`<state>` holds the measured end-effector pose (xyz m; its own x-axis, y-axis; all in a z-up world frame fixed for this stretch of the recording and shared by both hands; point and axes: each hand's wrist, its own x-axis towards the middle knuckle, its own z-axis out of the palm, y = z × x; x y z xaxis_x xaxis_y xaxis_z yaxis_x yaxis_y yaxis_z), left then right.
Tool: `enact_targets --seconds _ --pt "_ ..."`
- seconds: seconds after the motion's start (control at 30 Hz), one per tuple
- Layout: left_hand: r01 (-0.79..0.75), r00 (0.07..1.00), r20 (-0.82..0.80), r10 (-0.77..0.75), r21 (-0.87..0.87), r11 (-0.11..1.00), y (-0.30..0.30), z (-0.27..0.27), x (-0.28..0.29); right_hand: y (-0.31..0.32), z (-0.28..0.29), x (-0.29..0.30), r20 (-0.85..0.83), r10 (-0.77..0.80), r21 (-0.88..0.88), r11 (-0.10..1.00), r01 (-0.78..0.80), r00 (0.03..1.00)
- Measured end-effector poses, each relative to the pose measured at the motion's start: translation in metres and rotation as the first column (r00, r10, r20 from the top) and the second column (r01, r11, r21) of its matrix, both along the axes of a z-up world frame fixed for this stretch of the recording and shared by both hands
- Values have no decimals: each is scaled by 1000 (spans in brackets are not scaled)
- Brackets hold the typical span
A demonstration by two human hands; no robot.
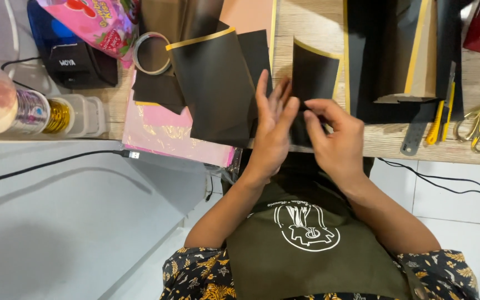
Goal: The person cuts several sheets of decorative paper using a utility knife and assembles them around a base to create a flower bouquet, securing the paper with adhesive tape.
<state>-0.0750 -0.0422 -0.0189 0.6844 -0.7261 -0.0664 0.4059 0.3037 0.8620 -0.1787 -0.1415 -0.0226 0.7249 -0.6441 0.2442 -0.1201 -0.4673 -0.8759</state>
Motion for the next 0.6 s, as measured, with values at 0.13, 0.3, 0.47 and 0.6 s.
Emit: enact_targets --seconds 0.13,0.3,0.47,0.6 --pt "-144 980 -140 140 -20 989 -6 -26 7 -3 8 -1 80 20 259 965 -40 997" --pt "-274 959 -105 265 -83 958 -8 -23 8 0 5 -2 91 39 349 935 -68 995" --pt "-354 932 -114 344 -84 932 -5 -19 9 4 8 3 140 19 329 942 -65 990" --pt "-227 971 -91 219 -88 970 -3 -11 11 3 24 4 125 71 -1 997 -71 990"
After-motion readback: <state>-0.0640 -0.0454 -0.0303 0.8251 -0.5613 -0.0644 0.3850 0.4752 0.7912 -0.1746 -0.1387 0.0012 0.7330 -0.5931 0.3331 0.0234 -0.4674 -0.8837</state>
